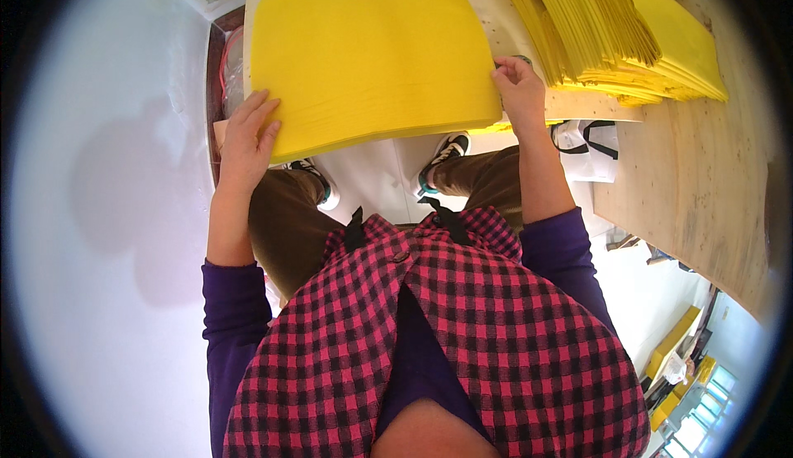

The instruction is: The person repeatedly folds large yellow fabric sheets in half and stacks them on a wooden workbench. They handle each sheet one at a time, aligning edges and pressing folds before placing the folded piece onto a growing stack.

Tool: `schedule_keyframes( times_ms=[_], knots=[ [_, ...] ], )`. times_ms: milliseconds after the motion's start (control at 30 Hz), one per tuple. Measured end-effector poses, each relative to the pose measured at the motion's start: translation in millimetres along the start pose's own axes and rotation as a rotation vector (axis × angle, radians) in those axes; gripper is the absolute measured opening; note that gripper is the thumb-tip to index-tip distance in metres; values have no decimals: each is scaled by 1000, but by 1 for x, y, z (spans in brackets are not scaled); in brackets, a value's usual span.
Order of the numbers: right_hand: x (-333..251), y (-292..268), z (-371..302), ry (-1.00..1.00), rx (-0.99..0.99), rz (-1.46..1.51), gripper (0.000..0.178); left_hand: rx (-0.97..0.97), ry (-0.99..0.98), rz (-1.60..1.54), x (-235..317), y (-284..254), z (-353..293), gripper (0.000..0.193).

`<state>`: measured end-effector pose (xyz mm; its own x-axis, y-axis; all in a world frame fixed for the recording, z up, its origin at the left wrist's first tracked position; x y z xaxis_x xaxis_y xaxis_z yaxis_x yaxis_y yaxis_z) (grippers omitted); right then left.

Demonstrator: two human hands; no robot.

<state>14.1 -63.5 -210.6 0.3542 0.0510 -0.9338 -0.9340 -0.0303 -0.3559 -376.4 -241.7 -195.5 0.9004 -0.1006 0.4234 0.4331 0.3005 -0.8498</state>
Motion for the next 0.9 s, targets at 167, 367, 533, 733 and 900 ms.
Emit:
schedule_keyframes(
  times_ms=[167, 367, 533, 733, 900],
  knots=[
    [2, 0, 1, -2, 11, -15, 26, 8, 4, 2, -1, 0, -1, 31],
    [2, -1, 1, -78, 66, -27, 25, 14, 5, 8, 0, 0, -2, 30],
    [-2, -2, -4, -105, 69, -73, 25, 4, 9, 3, 2, -2, -3, 30],
    [-1, -2, -9, -118, 79, -96, 25, 20, 9, 0, 3, -4, -6, 31],
    [3, -2, -9, -106, 71, -49, 25, 29, 11, 35, 4, -4, -9, 32]
  ],
)
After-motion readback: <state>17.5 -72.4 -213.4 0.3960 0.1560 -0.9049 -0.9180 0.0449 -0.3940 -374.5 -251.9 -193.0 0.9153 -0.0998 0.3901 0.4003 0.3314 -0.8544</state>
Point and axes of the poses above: each hand's wrist, its own z-axis towards the middle knuckle, its own y-axis out of the palm, x = y × z, the point moved 3 cm from there along z, towards the middle knuckle, and after that the axes turned 4 degrees about z, right-handed, at the moved point
